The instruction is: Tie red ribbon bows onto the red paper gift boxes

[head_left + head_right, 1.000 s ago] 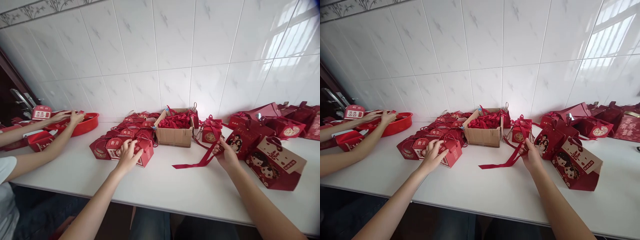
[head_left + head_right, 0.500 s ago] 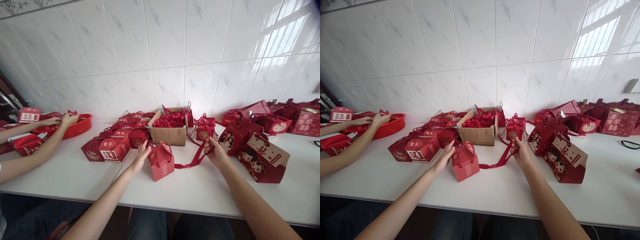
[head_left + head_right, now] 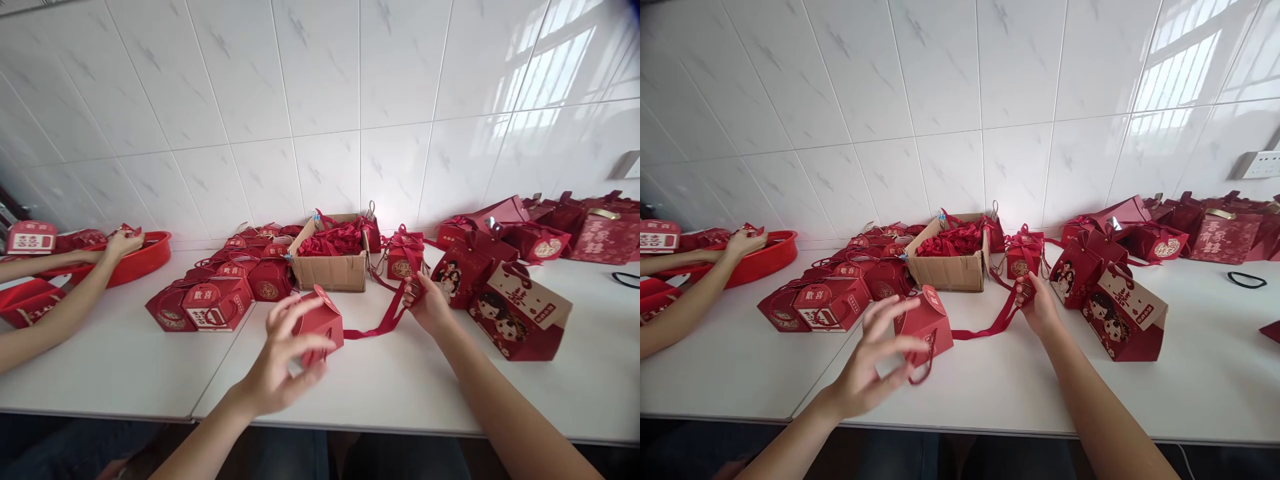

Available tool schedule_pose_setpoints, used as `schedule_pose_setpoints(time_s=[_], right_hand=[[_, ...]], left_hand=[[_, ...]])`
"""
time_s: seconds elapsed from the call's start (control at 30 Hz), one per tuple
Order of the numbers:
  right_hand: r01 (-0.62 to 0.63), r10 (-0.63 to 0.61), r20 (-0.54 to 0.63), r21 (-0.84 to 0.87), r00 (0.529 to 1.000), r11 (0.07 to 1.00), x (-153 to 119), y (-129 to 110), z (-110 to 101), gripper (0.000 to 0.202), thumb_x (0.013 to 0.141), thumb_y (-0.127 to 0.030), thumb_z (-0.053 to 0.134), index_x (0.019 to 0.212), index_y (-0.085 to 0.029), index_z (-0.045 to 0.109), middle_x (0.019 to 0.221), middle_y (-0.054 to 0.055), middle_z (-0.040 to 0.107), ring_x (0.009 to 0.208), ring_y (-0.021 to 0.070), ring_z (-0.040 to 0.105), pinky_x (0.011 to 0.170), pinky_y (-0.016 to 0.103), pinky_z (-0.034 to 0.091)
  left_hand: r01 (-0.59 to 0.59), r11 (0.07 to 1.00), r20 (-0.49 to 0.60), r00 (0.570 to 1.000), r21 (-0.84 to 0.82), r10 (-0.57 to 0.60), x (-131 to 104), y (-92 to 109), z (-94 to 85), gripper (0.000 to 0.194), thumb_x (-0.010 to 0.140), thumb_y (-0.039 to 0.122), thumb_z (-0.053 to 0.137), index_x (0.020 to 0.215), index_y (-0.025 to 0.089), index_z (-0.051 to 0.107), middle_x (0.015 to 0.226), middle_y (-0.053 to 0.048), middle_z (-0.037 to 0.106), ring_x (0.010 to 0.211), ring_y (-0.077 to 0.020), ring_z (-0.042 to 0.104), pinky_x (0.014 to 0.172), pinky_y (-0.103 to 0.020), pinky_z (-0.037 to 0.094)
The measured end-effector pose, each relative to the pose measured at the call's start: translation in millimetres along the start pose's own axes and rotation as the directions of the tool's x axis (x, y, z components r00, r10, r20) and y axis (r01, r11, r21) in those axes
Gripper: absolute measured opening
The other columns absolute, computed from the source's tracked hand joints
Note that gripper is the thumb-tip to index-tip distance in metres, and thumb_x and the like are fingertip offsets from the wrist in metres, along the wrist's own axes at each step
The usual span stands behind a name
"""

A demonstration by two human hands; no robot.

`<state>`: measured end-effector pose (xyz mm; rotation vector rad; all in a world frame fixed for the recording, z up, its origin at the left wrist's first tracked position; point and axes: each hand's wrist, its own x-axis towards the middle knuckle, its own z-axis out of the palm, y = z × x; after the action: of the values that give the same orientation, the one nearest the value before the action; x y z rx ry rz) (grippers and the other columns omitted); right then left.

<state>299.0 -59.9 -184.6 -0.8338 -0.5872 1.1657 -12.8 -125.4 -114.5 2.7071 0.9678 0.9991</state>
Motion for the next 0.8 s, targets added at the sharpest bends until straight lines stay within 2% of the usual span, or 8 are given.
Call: schedule_pose_setpoints(time_s=[0.07, 0.13, 0.27, 0.33, 0.37, 0.47, 0.63, 0.8], right_hand=[[0.01, -0.01, 0.008, -0.022, 1.0, 1.0, -1, -1, 0, 0.025, 0.07, -0.041, 0.065, 0.071, -0.017, 0.059, 0.057, -0.003, 0.049, 0.045, 0.008, 0.041, 0.042, 0.022, 0.036], [0.034, -0.033, 0.015, -0.051, 0.999, 0.998, -2, -7, 2, 0.026, 0.067, -0.039, 0.068, 0.075, -0.015, 0.063, 0.061, -0.001, 0.052, 0.05, 0.0085, 0.044, 0.045, 0.021, 0.038], [0.13, -0.121, 0.07, -0.145, 0.99, 0.981, -6, -43, 18, 0.032, 0.066, -0.039, 0.073, 0.086, -0.015, 0.068, 0.064, -0.002, 0.05, 0.055, 0.0078, 0.044, 0.049, 0.02, 0.037], [0.171, -0.142, 0.142, -0.223, 0.98, 0.96, -14, -69, 38, 0.031, 0.066, -0.036, 0.077, 0.085, -0.014, 0.069, 0.059, -0.004, 0.047, 0.053, 0.0066, 0.041, 0.048, 0.019, 0.034], [0.185, -0.142, 0.17, -0.266, 0.975, 0.946, -20, -82, 51, 0.026, 0.065, -0.033, 0.079, 0.079, -0.013, 0.069, 0.056, -0.004, 0.046, 0.052, 0.0061, 0.039, 0.046, 0.019, 0.031], [0.327, -0.141, 0.35, -0.556, 0.926, 0.764, -44, -112, 97, 0.037, 0.074, -0.037, 0.074, 0.054, -0.013, 0.054, 0.049, -0.004, 0.039, 0.045, 0.0037, 0.028, 0.042, 0.022, 0.018], [0.518, -0.207, 0.575, -0.451, 0.791, 0.727, -72, -120, 151, 0.033, 0.084, -0.039, 0.063, 0.062, -0.016, 0.055, 0.048, -0.006, 0.031, 0.044, 0.0041, 0.022, 0.042, 0.023, 0.014], [0.533, -0.074, 0.734, -0.416, 0.675, 0.737, -67, -107, 159, 0.034, 0.089, -0.035, 0.058, 0.061, -0.015, 0.053, 0.051, -0.005, 0.036, 0.046, 0.0045, 0.028, 0.042, 0.022, 0.021]], left_hand=[[0.24, 0.971, -0.142, 0.961, 0.004, -0.237, -1, -14, 7.9, 0.034, 0.083, 0.045, 0.055, 0.112, 0.027, 0.059, 0.14, -0.009, 0.037, 0.133, -0.0323, 0.029, 0.11, -0.055, 0.025], [0.365, 0.93, -0.124, 0.921, -0.054, -0.369, -1, -31, 19.1, 0.054, 0.081, 0.047, 0.058, 0.127, 0.024, 0.044, 0.141, -0.014, 0.033, 0.134, -0.0316, 0.029, 0.109, -0.053, 0.029], [0.389, 0.904, 0.073, 0.921, -0.174, -0.382, 12, -51, 29.8, 0.055, 0.085, 0.047, 0.053, 0.131, 0.023, 0.036, 0.143, -0.015, 0.03, 0.137, -0.0302, 0.027, 0.111, -0.05, 0.029], [0.408, 0.899, 0.092, 0.913, -0.159, -0.398, 31, -46, 19.7, 0.064, 0.081, 0.052, 0.056, 0.133, 0.021, 0.036, 0.147, -0.017, 0.024, 0.14, -0.0336, 0.021, 0.112, -0.053, 0.026], [0.4, 0.902, 0.033, 0.916, -0.159, -0.4, 44, -40, 10.6, 0.069, 0.078, 0.055, 0.059, 0.134, 0.021, 0.035, 0.149, -0.017, 0.019, 0.141, -0.0348, 0.016, 0.112, -0.055, 0.025], [0.233, 0.931, -0.13, 0.952, -0.282, -0.278, 87, -13, -24.3, 0.057, 0.086, 0.052, 0.05, 0.134, 0.024, 0.039, 0.148, -0.01, 0.03, 0.14, -0.0262, 0.023, 0.115, -0.046, 0.022], [0.174, 0.706, 0.103, 0.984, -0.687, -0.143, 136, 22, -54.8, 0.042, 0.091, 0.051, 0.041, 0.119, 0.023, 0.058, 0.125, -0.005, 0.059, 0.124, -0.0214, 0.047, 0.107, -0.035, 0.035], [0.217, 0.644, 0.256, 0.966, -0.733, -0.034, 145, 12, -51.2, 0.039, 0.091, 0.047, 0.044, 0.079, 0.018, 0.068, 0.076, -0.003, 0.067, 0.087, -0.0182, 0.062, 0.086, -0.032, 0.047]])
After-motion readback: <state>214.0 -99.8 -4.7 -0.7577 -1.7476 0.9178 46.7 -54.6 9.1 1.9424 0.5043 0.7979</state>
